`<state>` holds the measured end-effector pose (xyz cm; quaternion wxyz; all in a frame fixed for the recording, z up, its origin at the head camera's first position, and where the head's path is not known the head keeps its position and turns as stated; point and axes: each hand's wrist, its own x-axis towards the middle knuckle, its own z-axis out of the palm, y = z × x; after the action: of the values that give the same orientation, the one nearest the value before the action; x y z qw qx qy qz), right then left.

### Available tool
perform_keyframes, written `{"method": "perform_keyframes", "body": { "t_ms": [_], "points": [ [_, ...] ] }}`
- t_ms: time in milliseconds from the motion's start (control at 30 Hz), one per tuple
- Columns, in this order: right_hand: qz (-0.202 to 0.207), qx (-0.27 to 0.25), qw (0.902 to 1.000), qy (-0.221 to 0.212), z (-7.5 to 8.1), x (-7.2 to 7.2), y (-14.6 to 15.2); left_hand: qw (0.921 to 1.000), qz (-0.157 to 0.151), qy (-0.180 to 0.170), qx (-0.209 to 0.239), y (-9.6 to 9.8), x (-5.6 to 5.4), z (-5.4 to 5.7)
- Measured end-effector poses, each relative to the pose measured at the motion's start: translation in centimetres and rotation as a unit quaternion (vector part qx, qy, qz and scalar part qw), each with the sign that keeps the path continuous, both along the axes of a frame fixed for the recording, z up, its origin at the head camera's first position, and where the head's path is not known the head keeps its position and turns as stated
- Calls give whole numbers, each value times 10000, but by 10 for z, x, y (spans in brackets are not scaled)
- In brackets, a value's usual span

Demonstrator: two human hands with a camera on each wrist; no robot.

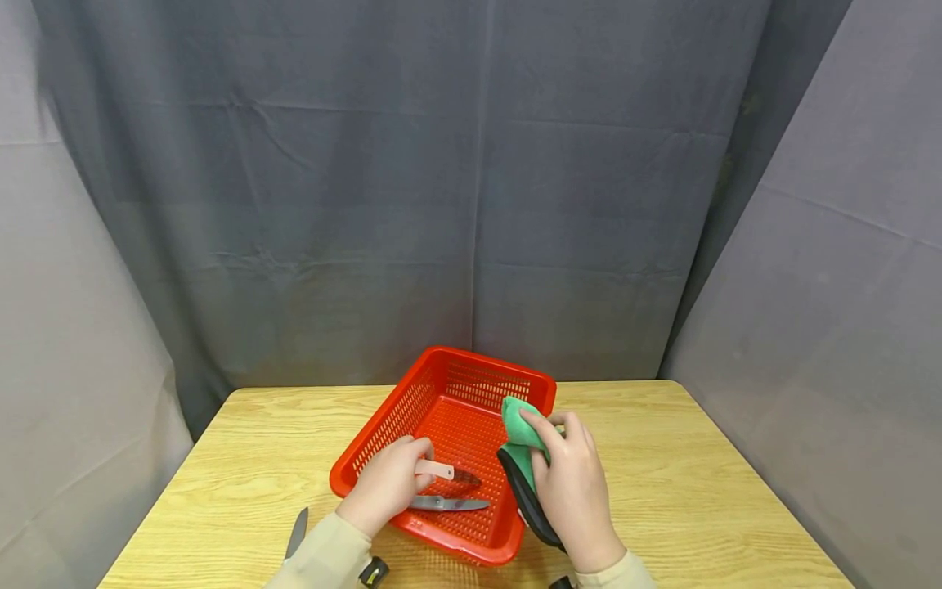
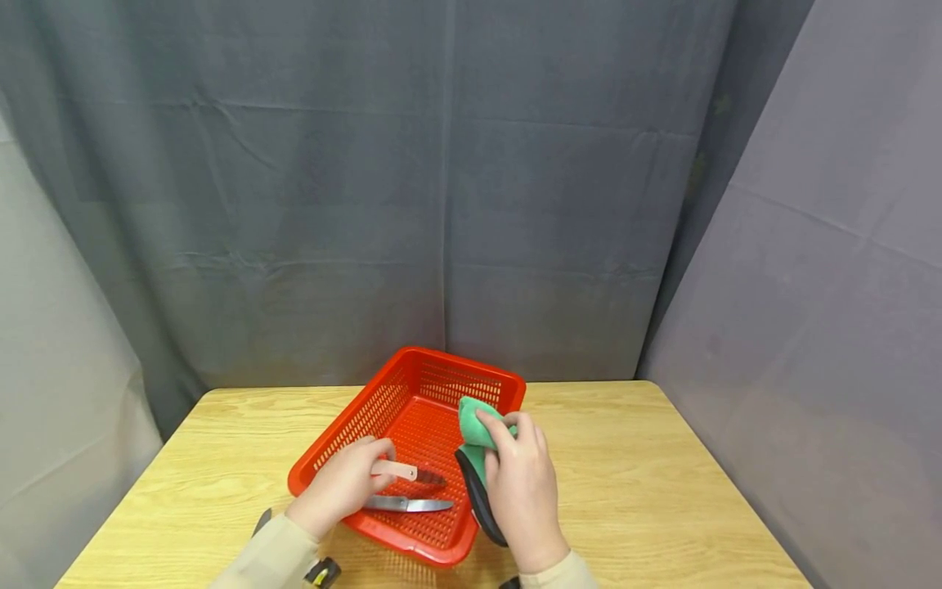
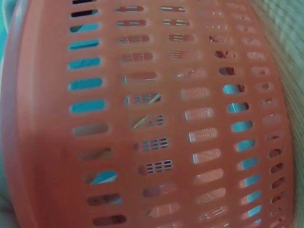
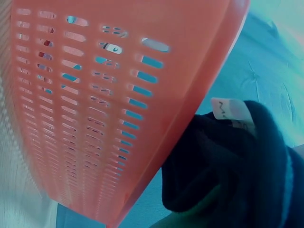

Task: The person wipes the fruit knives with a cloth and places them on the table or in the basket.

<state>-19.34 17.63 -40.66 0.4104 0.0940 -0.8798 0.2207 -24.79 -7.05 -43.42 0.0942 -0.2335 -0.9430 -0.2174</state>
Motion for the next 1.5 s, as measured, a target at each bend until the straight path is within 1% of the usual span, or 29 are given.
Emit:
{"method": "perform_keyframes", "body": {
  "t_ms": [133, 300, 533, 700, 833, 967, 1067, 1167, 1300, 1500],
  "points": [
    [9, 7, 10000, -10, 0, 0, -1, 10000, 51, -35, -21, -1, 0, 0],
    [1, 4, 10000, -36, 0, 0, -2, 9997, 254, -67, -27, -2, -1, -1],
    [-8, 18, 10000, 22, -1, 0, -2, 9985, 502, -176, 121, -3, 0, -2],
    [16, 19, 10000, 57, -1, 0, -3, 9981, 581, -130, 154, -4, 1, -1],
    [34, 26, 10000, 87, -1, 0, -3, 9976, 633, -28, 284, -5, 4, 3],
    [51, 17, 10000, 84, -1, 0, -3, 9958, 733, 136, 530, -6, 9, 10],
    [59, 17, 9999, 82, -1, 0, -2, 9932, 797, 282, 800, -7, 13, 18],
    [62, 24, 9999, 104, 0, 1, -2, 9896, 825, 465, 1079, -8, 19, 27],
    [52, 29, 9999, 161, 1, 1, -3, 9843, 916, 696, 1340, -11, 26, 39],
    [41, 41, 9996, 269, 2, 2, -4, 9767, 1072, 884, 1633, -18, 37, 51]
  ]
}}
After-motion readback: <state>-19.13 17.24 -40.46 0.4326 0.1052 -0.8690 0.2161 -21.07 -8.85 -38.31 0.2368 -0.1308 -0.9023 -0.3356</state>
